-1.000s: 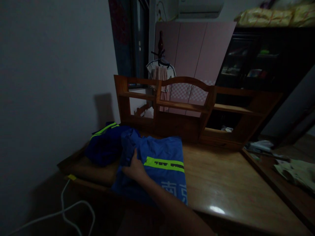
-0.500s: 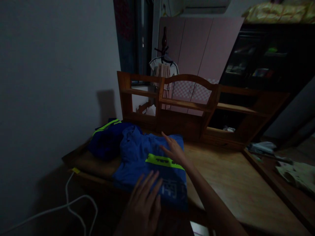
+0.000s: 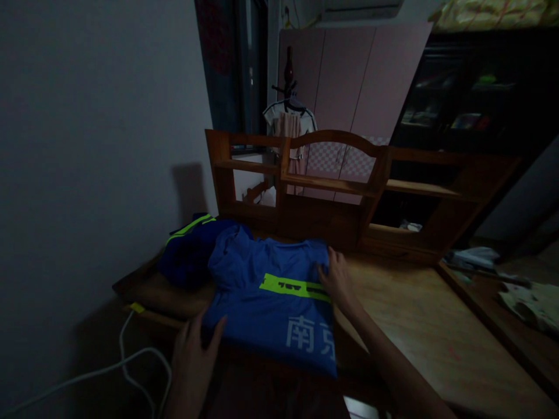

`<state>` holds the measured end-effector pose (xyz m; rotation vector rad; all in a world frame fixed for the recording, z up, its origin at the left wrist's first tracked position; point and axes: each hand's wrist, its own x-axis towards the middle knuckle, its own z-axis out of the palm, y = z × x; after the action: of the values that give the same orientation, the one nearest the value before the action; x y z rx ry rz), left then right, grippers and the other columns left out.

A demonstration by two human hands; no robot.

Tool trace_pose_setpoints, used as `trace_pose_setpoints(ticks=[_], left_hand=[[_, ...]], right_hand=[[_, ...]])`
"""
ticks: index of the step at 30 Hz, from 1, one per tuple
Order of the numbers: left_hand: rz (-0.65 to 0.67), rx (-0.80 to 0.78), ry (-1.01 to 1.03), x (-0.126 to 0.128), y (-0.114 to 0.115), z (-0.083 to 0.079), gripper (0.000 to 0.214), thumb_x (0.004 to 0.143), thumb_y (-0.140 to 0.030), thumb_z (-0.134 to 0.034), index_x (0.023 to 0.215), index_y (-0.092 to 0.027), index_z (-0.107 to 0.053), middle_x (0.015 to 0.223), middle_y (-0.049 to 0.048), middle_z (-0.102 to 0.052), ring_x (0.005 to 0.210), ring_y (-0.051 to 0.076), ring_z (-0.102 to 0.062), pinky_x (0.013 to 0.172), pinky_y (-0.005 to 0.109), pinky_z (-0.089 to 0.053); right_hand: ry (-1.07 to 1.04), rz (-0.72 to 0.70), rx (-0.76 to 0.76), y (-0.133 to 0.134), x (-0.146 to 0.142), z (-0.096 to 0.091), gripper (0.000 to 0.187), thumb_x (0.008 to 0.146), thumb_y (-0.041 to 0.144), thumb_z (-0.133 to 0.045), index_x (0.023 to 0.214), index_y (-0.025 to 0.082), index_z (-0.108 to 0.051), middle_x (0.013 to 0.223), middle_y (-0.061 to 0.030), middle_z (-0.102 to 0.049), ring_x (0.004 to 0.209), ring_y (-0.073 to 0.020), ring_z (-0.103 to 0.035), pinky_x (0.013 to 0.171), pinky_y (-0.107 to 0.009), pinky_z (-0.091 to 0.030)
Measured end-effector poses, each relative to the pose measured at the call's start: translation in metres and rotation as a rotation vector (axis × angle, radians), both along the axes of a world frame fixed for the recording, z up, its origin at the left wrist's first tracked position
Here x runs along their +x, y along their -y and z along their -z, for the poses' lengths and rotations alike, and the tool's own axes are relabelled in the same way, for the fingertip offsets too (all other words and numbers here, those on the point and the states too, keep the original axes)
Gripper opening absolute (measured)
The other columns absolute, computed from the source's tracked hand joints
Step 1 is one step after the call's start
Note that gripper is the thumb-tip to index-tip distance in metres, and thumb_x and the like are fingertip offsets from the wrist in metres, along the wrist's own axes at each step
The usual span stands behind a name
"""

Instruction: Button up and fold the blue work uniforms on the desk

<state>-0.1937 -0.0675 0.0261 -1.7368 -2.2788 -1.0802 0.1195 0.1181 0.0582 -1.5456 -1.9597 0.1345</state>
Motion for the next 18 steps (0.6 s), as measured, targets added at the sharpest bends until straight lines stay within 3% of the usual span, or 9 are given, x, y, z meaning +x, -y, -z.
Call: trace_pose_setpoints(ticks=[2,5,7,9,12,14,16,18], left_hand=[[-0.017,-0.083,0.074,-0.013,-0.010,-0.006,0.048,0.080,-0.055,-0.045,0.105,-0.018,-0.064,0.108,0.0107,-0.060,0.100,0.026,-0.055,0.087,0.038,-0.045],[-0.105,-0.302,0.237,-0.031,-0.025,-0.016,0.058,0.073,-0.064,-0.052,0.100,-0.014,-0.065,0.100,0.0118,-0.063,0.095,0.028,-0.058,0.083,0.036,-0.045],[-0.091,-0.478,0.367,-0.040,-0.031,-0.023,0.060,0.070,-0.066,-0.054,0.094,-0.013,-0.067,0.094,0.0106,-0.065,0.091,0.028,-0.060,0.081,0.033,-0.045],[0.020,-0.596,0.477,-0.045,-0.034,-0.028,0.057,0.070,-0.066,-0.055,0.086,-0.013,-0.068,0.083,0.0075,-0.066,0.080,0.025,-0.061,0.074,0.029,-0.045],[0.167,-0.650,0.616,-0.043,-0.033,-0.036,0.056,0.069,-0.065,-0.057,0.074,-0.011,-0.066,0.063,0.0021,-0.060,0.058,0.018,-0.055,0.055,0.023,-0.040],[0.165,-0.633,0.794,-0.032,-0.029,-0.044,0.055,0.069,-0.064,-0.060,0.078,-0.010,-0.064,0.054,-0.0007,-0.053,0.047,0.013,-0.046,0.045,0.022,-0.033],[0.137,-0.513,1.022,-0.016,-0.021,-0.057,0.054,0.068,-0.062,-0.062,0.088,-0.011,-0.063,0.059,0.0003,-0.056,0.049,0.014,-0.049,0.045,0.024,-0.039],[0.144,-0.291,1.061,0.005,-0.008,-0.075,0.054,0.067,-0.061,-0.062,0.096,-0.015,-0.063,0.079,0.0054,-0.064,0.069,0.020,-0.060,0.062,0.032,-0.050]], right_hand=[[-0.180,0.037,-0.202,0.021,0.020,0.000,0.068,0.085,0.046,-0.047,0.134,0.002,-0.033,0.119,-0.0225,-0.048,0.105,-0.0270,-0.053,0.090,-0.040,-0.043],[-0.449,-0.086,-0.693,0.057,0.045,0.000,0.067,0.080,0.056,-0.051,0.121,0.003,-0.043,0.100,-0.0176,-0.059,0.080,-0.0219,-0.062,0.068,-0.034,-0.051],[-0.569,-0.213,-0.927,0.080,0.050,-0.002,0.062,0.078,0.060,-0.052,0.110,0.007,-0.051,0.090,-0.0136,-0.062,0.069,-0.0186,-0.063,0.056,-0.027,-0.050],[-0.617,-0.312,-1.075,0.098,0.047,-0.005,0.056,0.077,0.062,-0.053,0.098,0.010,-0.057,0.076,-0.0080,-0.062,0.054,-0.0135,-0.058,0.044,-0.022,-0.044],[-0.696,-0.347,-1.240,0.112,0.032,-0.011,0.046,0.075,0.058,-0.058,0.080,0.012,-0.055,0.052,0.0018,-0.048,0.035,-0.0063,-0.039,0.032,-0.018,-0.027],[-0.784,-0.308,-1.299,0.116,0.025,-0.018,0.038,0.071,0.049,-0.064,0.071,0.013,-0.051,0.046,0.0054,-0.038,0.033,-0.0044,-0.029,0.031,-0.017,-0.019],[-0.946,-0.285,-1.271,0.121,0.027,-0.027,0.031,0.067,0.040,-0.066,0.068,0.013,-0.051,0.049,0.0043,-0.040,0.036,-0.0044,-0.033,0.034,-0.017,-0.024],[-1.118,-0.244,-1.153,0.133,0.044,-0.040,0.026,0.069,0.037,-0.063,0.071,0.012,-0.056,0.057,0.0004,-0.048,0.045,-0.0063,-0.043,0.043,-0.018,-0.036]])
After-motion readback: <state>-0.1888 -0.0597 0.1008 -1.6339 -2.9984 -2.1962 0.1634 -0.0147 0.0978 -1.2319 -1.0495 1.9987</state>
